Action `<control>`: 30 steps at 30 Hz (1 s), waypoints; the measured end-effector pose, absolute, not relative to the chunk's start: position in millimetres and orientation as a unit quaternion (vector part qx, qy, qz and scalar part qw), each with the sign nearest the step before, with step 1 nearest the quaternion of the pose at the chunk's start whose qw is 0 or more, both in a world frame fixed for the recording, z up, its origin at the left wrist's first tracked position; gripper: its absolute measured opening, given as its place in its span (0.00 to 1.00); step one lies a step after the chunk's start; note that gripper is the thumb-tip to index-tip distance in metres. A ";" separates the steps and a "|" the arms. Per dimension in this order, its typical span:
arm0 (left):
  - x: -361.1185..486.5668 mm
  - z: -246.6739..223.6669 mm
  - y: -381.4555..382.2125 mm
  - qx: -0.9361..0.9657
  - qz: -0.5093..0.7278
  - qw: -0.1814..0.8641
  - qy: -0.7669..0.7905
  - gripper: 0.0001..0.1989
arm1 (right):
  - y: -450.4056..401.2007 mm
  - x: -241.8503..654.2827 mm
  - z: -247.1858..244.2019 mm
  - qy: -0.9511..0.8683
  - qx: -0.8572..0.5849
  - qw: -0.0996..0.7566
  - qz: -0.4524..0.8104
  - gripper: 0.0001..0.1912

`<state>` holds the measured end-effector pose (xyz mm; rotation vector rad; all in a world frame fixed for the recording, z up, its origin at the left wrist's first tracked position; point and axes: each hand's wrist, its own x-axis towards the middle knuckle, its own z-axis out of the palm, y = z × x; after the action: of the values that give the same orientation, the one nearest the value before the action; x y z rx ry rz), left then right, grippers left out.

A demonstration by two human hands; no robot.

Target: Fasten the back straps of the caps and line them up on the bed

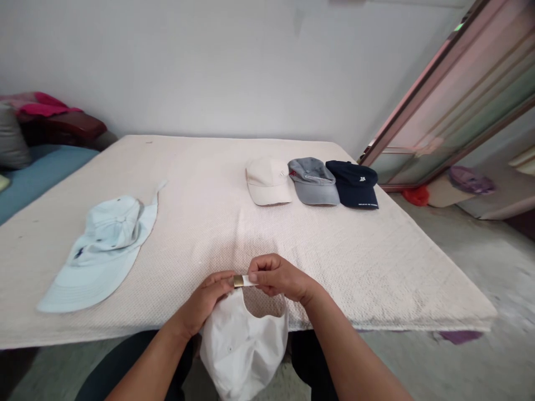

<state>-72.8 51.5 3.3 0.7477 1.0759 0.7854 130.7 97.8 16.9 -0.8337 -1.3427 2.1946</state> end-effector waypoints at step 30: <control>-70.7 5.7 52.7 0.359 0.395 0.745 0.401 0.12 | 98.9 119.5 11.4 -0.446 -0.282 0.245 0.813 0.10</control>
<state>-70.7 52.7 5.7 0.7858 0.8770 0.8640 119.5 98.9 11.4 -0.7705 -1.2185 2.2193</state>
